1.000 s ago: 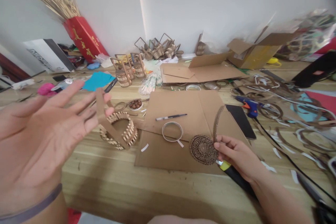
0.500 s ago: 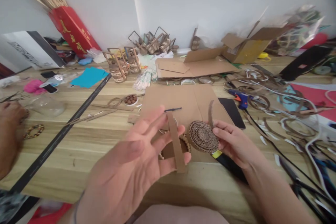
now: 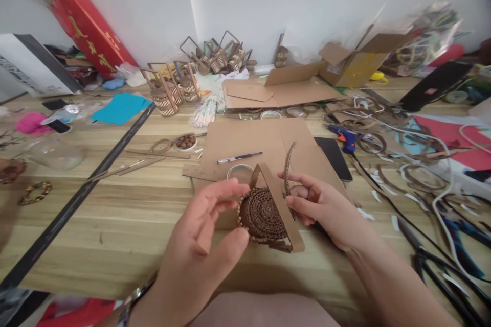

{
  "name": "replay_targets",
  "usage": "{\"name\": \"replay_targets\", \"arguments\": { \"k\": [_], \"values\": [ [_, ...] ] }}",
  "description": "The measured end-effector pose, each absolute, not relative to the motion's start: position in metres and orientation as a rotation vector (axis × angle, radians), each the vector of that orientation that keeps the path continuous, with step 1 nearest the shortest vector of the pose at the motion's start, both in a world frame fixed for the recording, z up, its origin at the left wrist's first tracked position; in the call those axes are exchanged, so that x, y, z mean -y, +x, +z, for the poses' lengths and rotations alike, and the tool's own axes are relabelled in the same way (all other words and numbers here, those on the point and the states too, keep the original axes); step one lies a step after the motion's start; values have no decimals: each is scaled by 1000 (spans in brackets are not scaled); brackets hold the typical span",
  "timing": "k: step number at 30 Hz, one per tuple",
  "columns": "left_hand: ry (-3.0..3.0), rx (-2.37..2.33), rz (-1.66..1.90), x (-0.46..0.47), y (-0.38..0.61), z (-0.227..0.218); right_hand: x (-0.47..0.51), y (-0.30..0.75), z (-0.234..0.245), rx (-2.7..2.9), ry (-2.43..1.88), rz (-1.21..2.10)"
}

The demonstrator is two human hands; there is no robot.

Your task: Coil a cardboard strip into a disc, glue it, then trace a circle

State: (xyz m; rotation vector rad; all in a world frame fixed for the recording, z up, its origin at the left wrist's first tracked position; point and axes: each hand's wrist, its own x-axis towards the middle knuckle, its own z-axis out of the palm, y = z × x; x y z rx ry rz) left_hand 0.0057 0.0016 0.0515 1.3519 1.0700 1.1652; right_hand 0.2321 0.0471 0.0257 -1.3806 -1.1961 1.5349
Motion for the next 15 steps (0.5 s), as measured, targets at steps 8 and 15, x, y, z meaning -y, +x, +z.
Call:
{"name": "replay_targets", "arguments": {
  "k": [8, 15],
  "values": [
    [2043, -1316, 901, -9, 15, 26, -48, 227, 26, 1202, -1383, 1573],
    [2094, -1317, 865, -13, 18, 22, -47, 226, 23, 1191, -1369, 1577]
  ]
}}
